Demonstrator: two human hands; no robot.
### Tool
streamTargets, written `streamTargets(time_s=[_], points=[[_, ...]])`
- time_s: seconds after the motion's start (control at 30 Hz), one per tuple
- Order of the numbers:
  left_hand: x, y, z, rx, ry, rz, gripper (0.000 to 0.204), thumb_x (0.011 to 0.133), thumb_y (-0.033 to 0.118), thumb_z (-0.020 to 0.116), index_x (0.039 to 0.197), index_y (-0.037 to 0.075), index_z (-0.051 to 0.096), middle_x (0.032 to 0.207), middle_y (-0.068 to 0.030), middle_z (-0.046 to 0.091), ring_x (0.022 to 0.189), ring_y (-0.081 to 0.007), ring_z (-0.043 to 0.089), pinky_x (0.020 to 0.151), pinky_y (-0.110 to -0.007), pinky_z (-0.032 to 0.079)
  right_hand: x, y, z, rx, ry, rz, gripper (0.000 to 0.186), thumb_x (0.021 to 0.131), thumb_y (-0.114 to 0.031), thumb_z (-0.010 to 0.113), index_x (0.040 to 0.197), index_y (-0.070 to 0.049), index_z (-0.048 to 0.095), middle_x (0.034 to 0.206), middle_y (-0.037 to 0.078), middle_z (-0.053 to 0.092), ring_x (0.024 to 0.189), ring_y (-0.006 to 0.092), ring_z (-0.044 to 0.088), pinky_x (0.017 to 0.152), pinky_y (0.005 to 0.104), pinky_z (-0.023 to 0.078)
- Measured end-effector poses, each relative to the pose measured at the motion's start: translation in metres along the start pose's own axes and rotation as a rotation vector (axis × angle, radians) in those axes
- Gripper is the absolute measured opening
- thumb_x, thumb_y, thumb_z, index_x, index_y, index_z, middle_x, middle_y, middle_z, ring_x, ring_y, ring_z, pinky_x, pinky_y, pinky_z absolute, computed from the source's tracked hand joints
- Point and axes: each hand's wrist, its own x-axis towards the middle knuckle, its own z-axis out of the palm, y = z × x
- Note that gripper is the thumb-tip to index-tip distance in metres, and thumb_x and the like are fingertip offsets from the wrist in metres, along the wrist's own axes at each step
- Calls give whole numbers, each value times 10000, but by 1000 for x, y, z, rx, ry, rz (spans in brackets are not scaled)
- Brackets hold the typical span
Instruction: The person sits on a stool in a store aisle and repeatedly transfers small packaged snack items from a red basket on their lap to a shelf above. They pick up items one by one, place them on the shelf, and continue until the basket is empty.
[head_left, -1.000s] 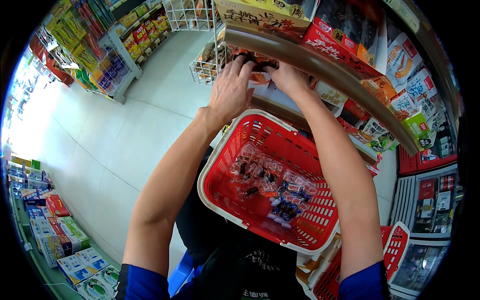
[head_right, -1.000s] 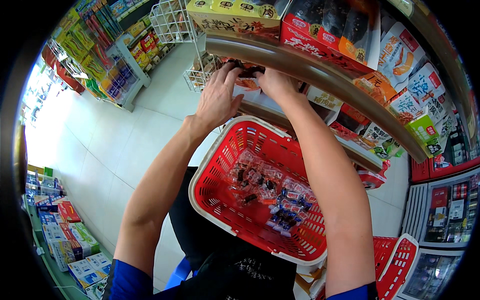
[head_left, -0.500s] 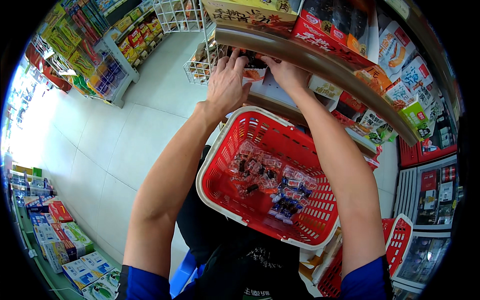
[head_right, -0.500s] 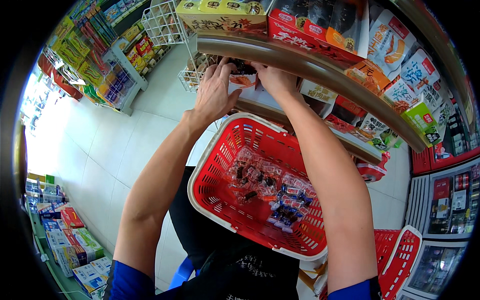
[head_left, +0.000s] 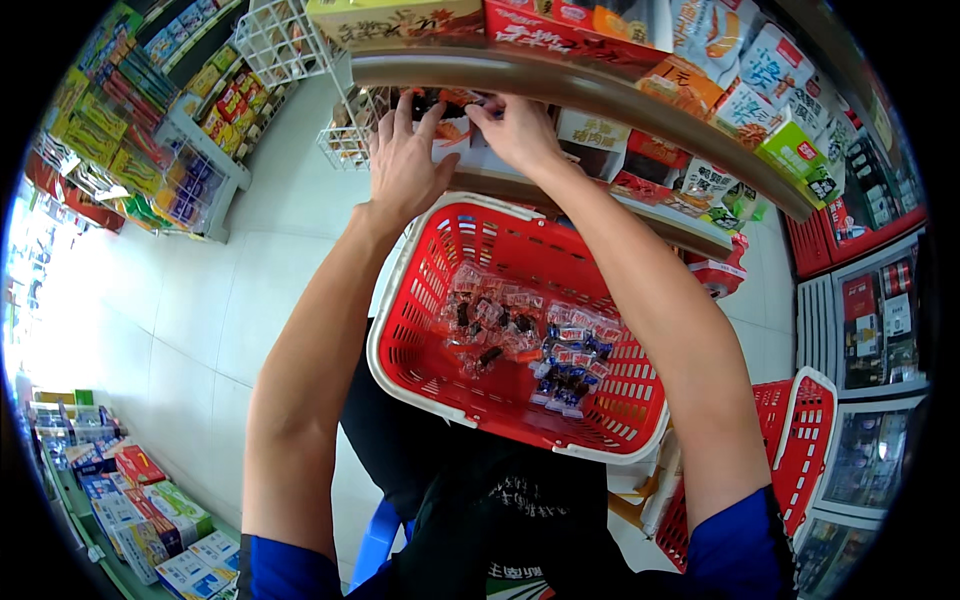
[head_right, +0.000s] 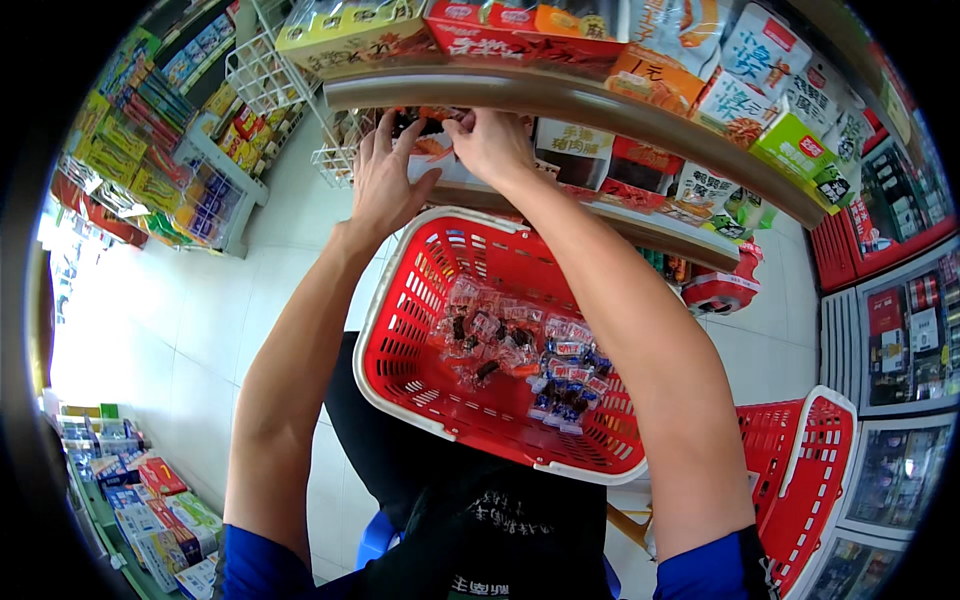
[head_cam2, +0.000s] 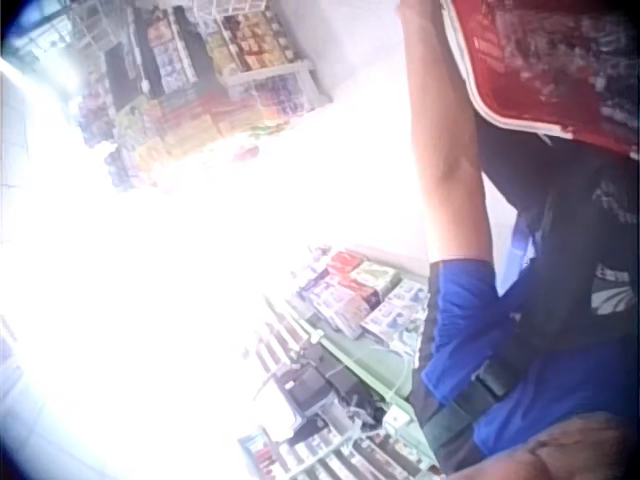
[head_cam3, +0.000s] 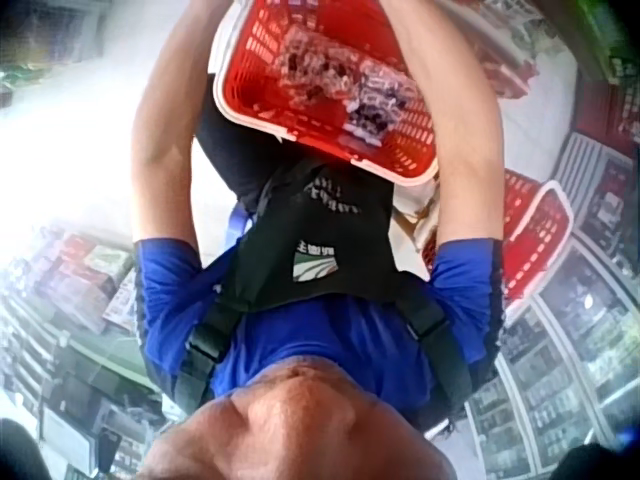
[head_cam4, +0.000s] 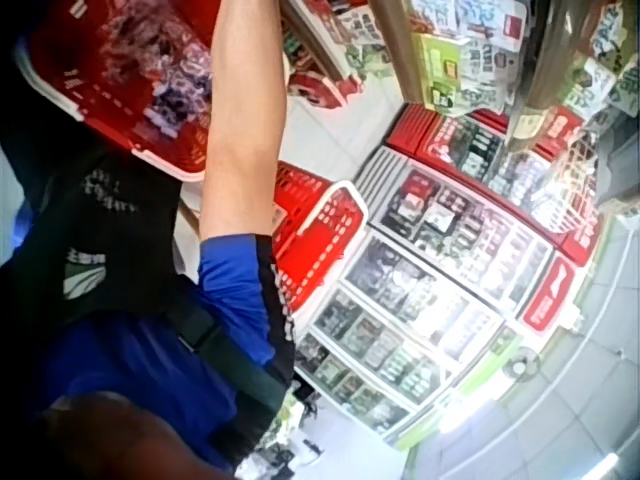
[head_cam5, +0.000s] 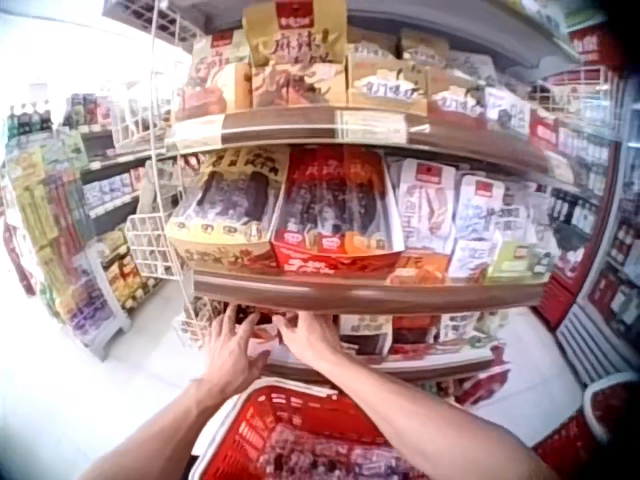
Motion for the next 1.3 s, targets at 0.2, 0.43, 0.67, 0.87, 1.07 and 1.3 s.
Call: streamTargets(time_s=[0.2, 0.43, 0.67, 0.87, 1.07, 1.3], points=[[3, 0, -8, 34, -64, 39, 790, 788, 287, 773, 1488, 163, 429, 1541, -245, 328, 1322, -432, 408, 1093, -534, 354, 30, 11, 13, -192, 221, -248, 331, 923, -347, 633, 1096, -67, 665, 1014, 169, 700, 953, 379, 657, 836, 488, 506], [3, 4, -9, 130, -135, 49, 751, 793, 330, 767, 1459, 172, 457, 1532, -246, 335, 1328, -441, 397, 1072, -531, 368, 27, -2, 20, -200, 156, -192, 368, 927, -385, 643, 1097, -60, 672, 973, 180, 701, 924, 372, 667, 791, 480, 511], [3, 0, -5, -82, -30, 1, 833, 778, 271, 785, 1455, -5, 386, 1531, -227, 354, 1344, -414, 400, 1117, -498, 329, -13, -4, -6, 188, 85, -79, 212, 903, -163, 655, 1041, -3, 652, 915, 169, 707, 833, 330, 690, 741, 429, 526], [-2, -4, -1, -105, -10, 20, 834, 790, 227, 772, 1478, -18, 368, 1563, -281, 265, 1404, -457, 320, 1163, -503, 295, -126, 22, -40, 278, 3, -56, 170, 909, -77, 652, 1049, 7, 698, 947, 153, 730, 797, 223, 708, 711, 326, 537], [-10, -6, 5, -211, 16, -7, 815, 813, 214, 764, 1488, 0, 361, 1581, -274, 228, 1443, -449, 273, 1181, -471, 284, -208, 79, -49, 4, -610, 277, 247, 906, -162, 640, 1115, -49, 709, 1005, 153, 737, 938, 311, 712, 846, 418, 553], [-34, 3, -7, -234, 41, -10, 731, 832, 145, 739, 1463, 2, 398, 1563, -306, 226, 1425, -473, 286, 1159, -471, 316, -250, 104, -12, -387, -967, 112, 472, 841, -229, 714, 1277, -77, 618, 1235, 154, 633, 1120, 358, 625, 950, 480, 517]])
